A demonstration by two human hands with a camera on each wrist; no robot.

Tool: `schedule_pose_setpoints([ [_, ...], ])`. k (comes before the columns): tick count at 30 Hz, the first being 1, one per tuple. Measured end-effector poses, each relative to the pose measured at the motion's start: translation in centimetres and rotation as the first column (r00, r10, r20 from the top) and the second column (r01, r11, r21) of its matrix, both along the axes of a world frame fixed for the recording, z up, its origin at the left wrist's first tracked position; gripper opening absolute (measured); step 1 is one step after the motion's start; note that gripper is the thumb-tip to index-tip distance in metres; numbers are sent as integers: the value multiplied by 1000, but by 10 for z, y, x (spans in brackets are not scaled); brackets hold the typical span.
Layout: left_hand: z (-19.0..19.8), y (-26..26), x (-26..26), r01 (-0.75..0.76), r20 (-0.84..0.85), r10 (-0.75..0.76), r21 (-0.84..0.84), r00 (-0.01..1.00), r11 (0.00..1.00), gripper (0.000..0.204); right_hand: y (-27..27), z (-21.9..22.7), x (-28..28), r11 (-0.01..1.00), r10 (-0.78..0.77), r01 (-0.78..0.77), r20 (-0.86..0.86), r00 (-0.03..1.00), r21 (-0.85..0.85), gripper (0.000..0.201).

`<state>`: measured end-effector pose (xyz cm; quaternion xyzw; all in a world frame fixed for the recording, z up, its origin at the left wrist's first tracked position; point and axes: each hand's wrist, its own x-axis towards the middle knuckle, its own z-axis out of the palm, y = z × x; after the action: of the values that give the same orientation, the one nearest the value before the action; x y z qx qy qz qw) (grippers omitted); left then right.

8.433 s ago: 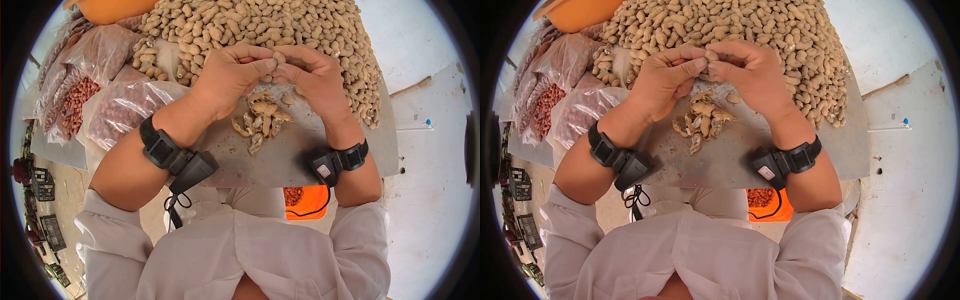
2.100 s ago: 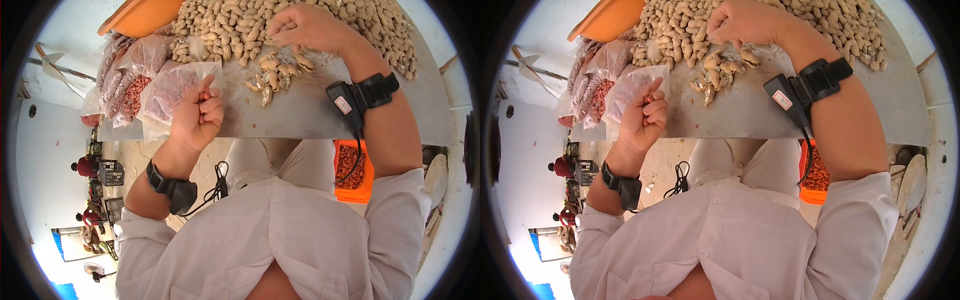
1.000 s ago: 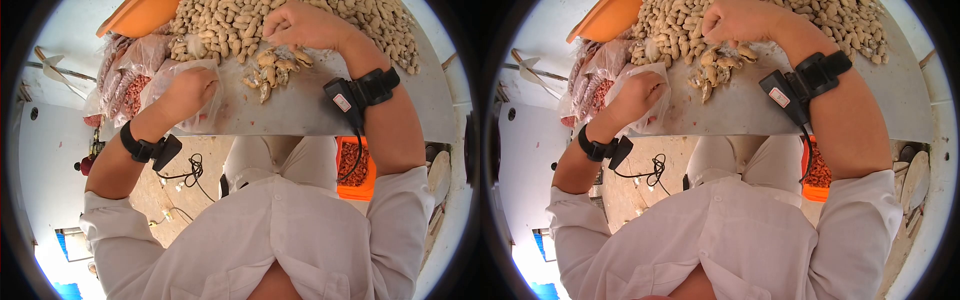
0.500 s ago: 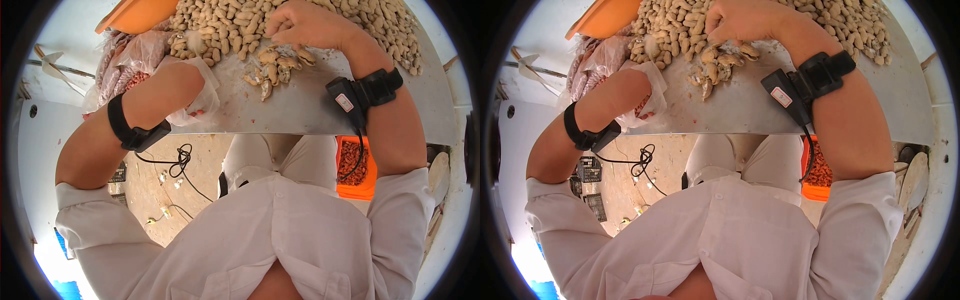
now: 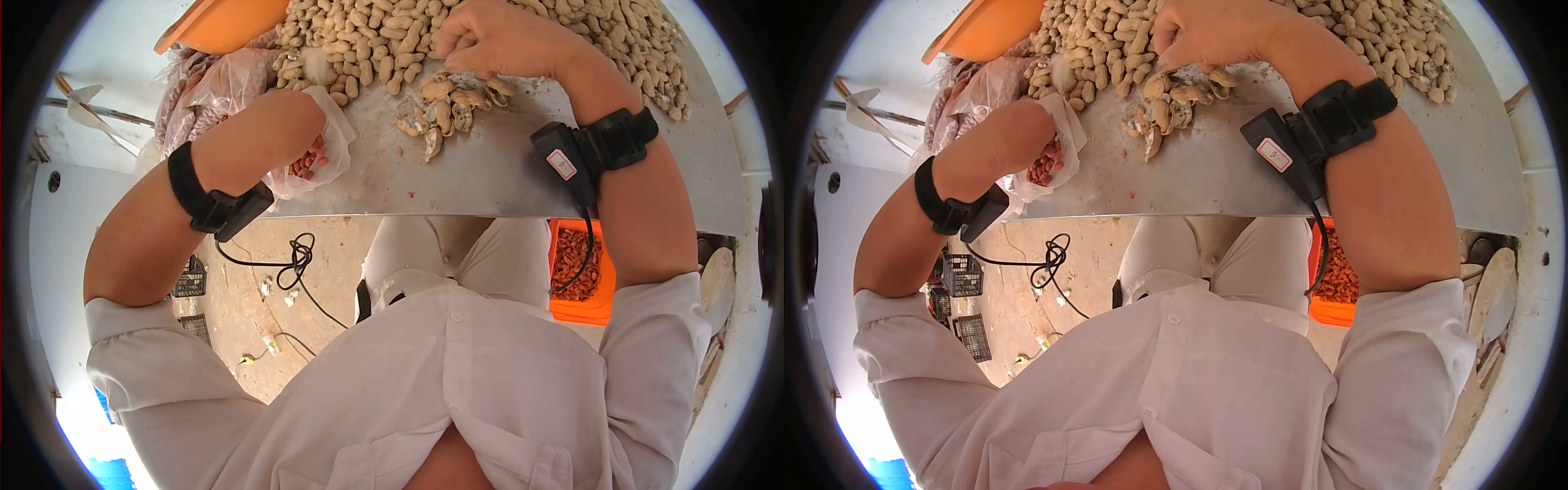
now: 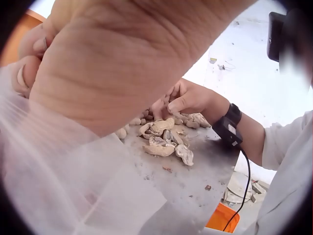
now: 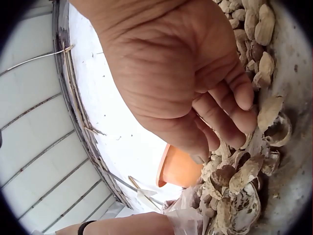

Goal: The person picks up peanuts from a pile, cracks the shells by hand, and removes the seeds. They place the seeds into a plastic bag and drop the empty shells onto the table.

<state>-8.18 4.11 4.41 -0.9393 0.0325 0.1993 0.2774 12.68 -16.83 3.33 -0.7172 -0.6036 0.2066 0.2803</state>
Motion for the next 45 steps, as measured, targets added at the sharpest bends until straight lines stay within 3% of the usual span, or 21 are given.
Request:
schedule_pose_setpoints([
  [3, 9, -24, 12, -81, -70, 84, 44, 994, 996, 10, -4, 3, -1, 998, 43, -44, 6, 999, 40, 30],
  [6, 12, -28, 14, -134, -54, 134, -8, 990, 991, 11, -8, 23, -18, 979, -104, 92, -61, 993, -179, 30],
  [9, 14, -28, 16, -144, -74, 144, 2, 987, 990, 14, -4, 9, -3, 998, 66, -66, -19, 998, -17, 29],
  [13, 4, -12, 16, -216, -105, 227, 102, 968, 971, 20, -1, 5, -2, 999, -7, 7, -13, 1000, -38, 29],
  [16, 10, -20, 20, -261, -139, 271, 85, 952, 961, 23, -3, 8, -4, 998, -25, 24, -28, 999, -50, 30],
  [22, 19, -24, 21, -237, -188, 238, 29, 953, 971, 27, -1, 6, -2, 999, -18, 17, -37, 999, -39, 30],
  [28, 22, -14, 16, -153, -85, 142, -135, 986, 979, 27, 3, -1, 2, 1000, -19, 19, 9, 1000, 15, 29],
  [36, 25, -17, 16, -243, -144, 218, -185, 965, 952, 34, 3, 3, 2, 1000, 12, -12, 22, 1000, -18, 27],
  [39, 28, -17, 15, -248, -167, 216, -204, 962, 947, 36, 9, -10, 7, 999, 4, -7, 45, 999, 46, 27],
  [45, 33, -24, 15, -259, -170, 221, -247, 960, 934, 36, 3, 1, 3, 1000, 10, -10, 3, 1000, -21, 27],
])
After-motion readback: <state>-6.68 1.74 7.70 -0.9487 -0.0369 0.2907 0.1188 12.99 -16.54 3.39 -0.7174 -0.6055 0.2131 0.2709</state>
